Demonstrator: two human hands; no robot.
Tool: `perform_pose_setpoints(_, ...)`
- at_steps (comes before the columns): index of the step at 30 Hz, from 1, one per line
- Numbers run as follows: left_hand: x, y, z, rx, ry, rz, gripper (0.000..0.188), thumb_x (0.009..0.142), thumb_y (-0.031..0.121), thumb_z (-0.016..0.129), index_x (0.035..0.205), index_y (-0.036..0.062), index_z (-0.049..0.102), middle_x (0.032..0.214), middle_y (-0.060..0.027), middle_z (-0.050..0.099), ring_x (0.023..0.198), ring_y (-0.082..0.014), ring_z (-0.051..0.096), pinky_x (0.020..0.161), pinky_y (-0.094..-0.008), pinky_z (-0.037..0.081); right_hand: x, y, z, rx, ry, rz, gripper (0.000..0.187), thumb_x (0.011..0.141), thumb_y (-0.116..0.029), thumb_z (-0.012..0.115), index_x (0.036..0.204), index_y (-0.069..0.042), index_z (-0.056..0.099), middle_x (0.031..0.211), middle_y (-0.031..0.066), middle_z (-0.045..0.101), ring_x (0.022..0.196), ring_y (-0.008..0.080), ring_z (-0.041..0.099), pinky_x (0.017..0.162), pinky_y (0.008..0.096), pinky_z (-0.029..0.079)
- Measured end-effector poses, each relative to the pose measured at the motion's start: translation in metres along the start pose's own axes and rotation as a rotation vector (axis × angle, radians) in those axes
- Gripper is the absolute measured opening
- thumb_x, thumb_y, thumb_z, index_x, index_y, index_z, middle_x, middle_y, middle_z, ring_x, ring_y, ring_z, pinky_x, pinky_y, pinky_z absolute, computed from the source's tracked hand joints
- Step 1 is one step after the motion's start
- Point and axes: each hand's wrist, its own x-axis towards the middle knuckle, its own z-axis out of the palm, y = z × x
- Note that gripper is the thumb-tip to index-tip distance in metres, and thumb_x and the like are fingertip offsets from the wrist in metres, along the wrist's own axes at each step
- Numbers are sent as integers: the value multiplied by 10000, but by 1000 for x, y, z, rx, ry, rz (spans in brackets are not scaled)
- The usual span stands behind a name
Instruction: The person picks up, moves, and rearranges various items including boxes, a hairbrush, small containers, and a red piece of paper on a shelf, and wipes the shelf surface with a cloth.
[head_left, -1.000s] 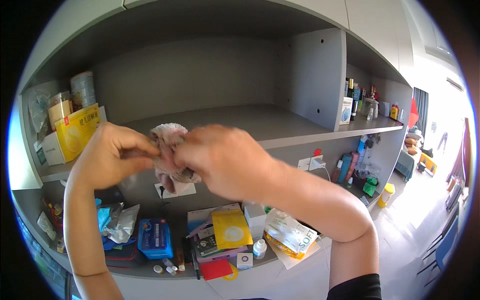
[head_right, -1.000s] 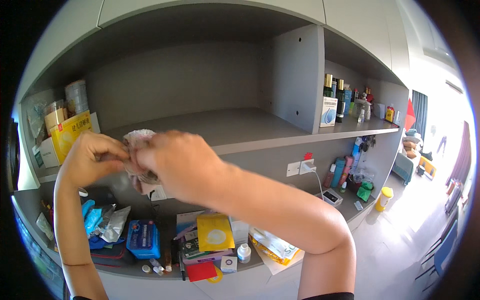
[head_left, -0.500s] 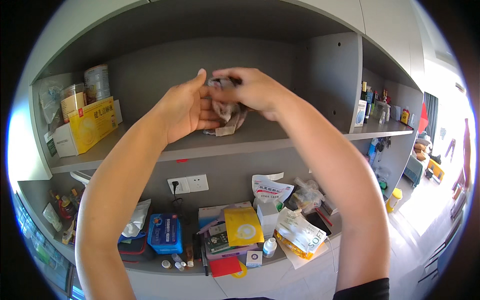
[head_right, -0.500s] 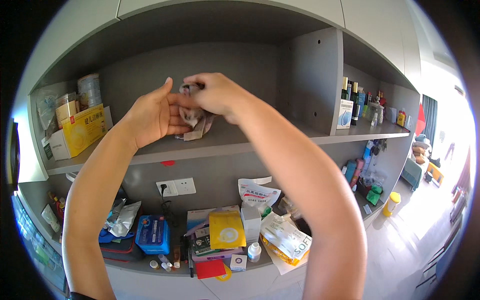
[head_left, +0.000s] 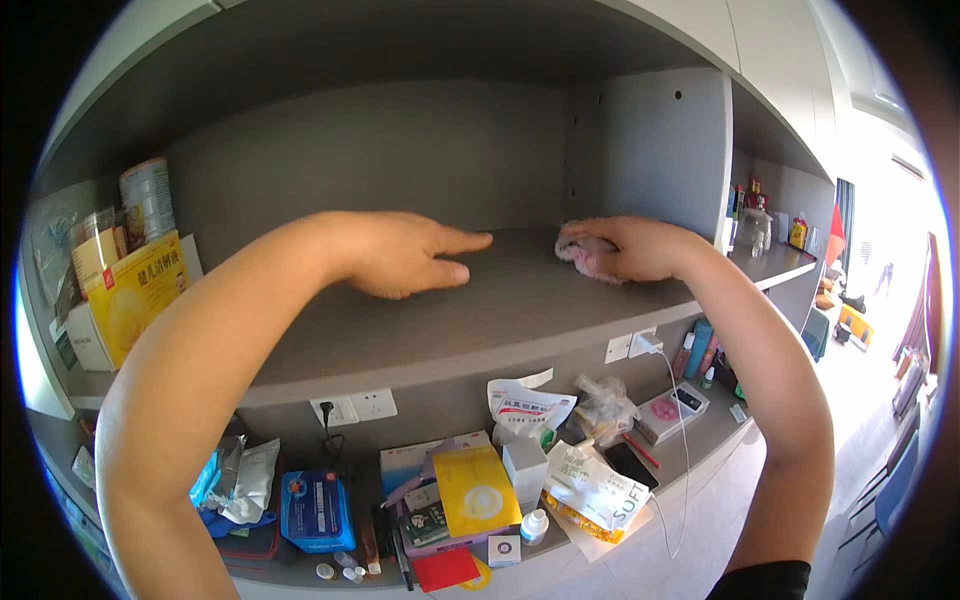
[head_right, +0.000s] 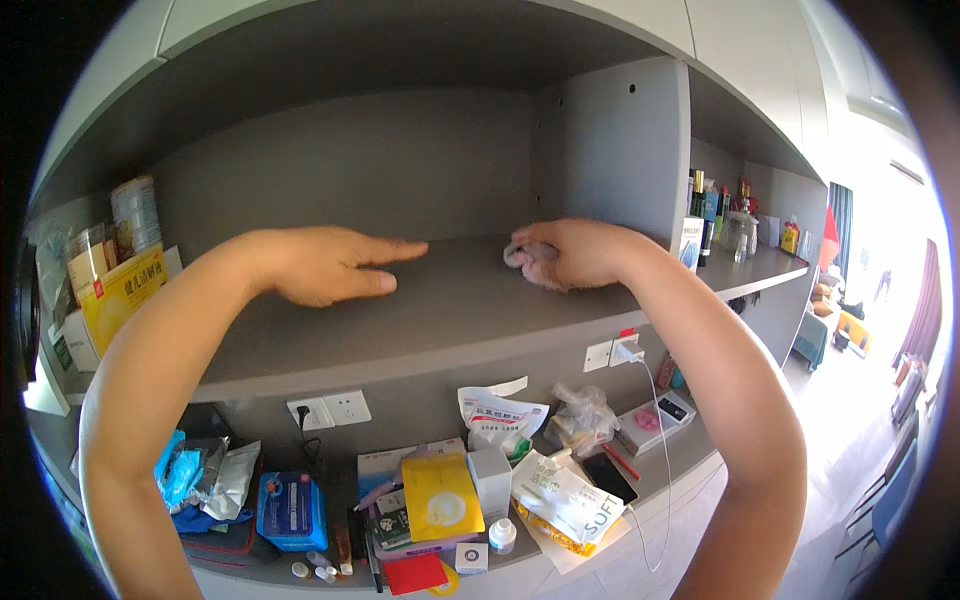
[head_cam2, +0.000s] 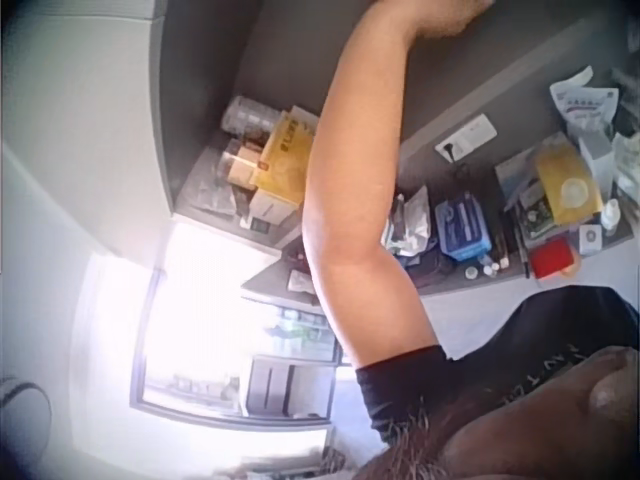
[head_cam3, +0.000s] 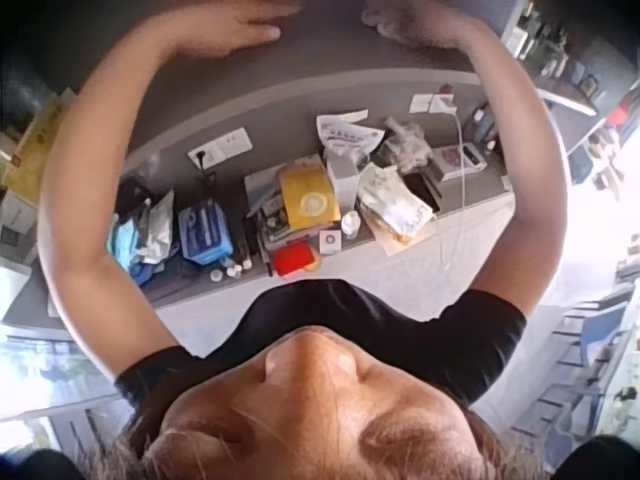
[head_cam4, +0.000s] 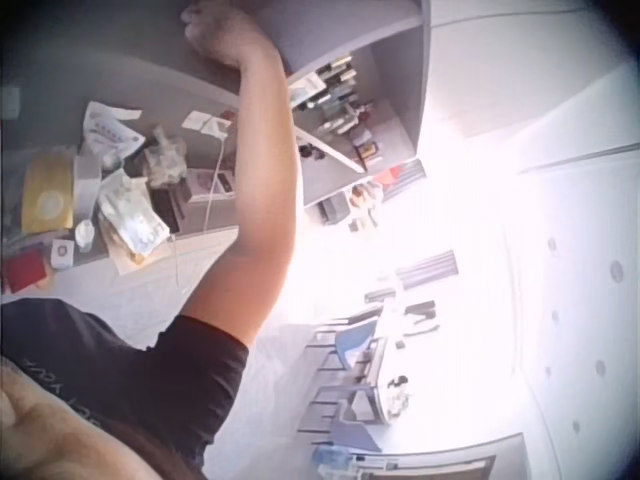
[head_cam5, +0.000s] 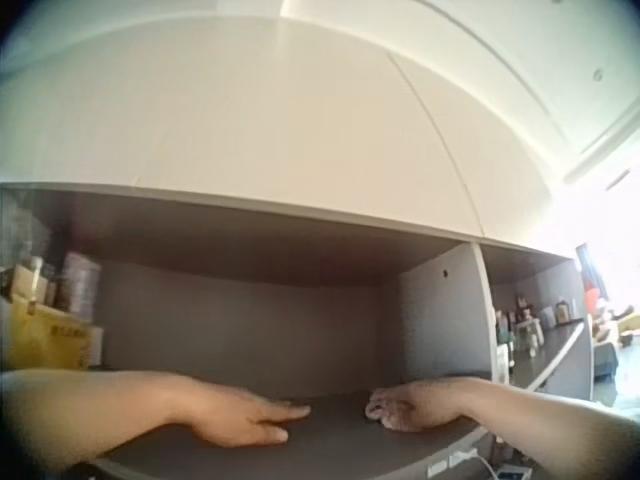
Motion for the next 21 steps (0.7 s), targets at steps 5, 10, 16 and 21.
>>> perform_pose_setpoints(5, 8, -6, 1, 32, -214, -9, 576, 962, 405, 416, 1437, 94, 319, 1454, -179, 345, 1345, -319, 335, 1111, -373, 262, -14, -39, -8, 161, -188, -238, 456, 854, -130, 632, 1296, -125, 520, 1206, 118, 603, 1101, 263, 585, 934, 344, 443)
perform_pose_setpoints(10, 15, -22, 2, 26, -276, -11, 714, 894, 600, 414, 1421, 119, 368, 1457, -191, 335, 1352, -340, 318, 1109, -406, 266, 23, -21, -8, -24, -170, -37, 405, 861, -159, 608, 1254, -82, 549, 1181, 148, 615, 1077, 296, 594, 906, 364, 471)
perform_pose_setpoints(16, 15, -23, 6, 10, -209, -4, 693, 885, 603, 448, 1405, 146, 404, 1439, -184, 368, 1324, -348, 367, 1070, -438, 334, 84, -4, 22, -433, -176, 95, 410, 855, -132, 618, 1255, -86, 537, 1221, 118, 592, 1080, 314, 586, 897, 366, 471)
perform_pose_setpoints(21, 4, -23, -19, 99, -301, -252, 679, 848, 596, 532, 1316, 105, 518, 1288, -162, 544, 1179, -299, 535, 994, -389, 424, 88, -53, 24, -10, -54, -257, 454, 823, -85, 630, 1266, -81, 532, 1173, 150, 614, 1063, 292, 599, 876, 365, 487)
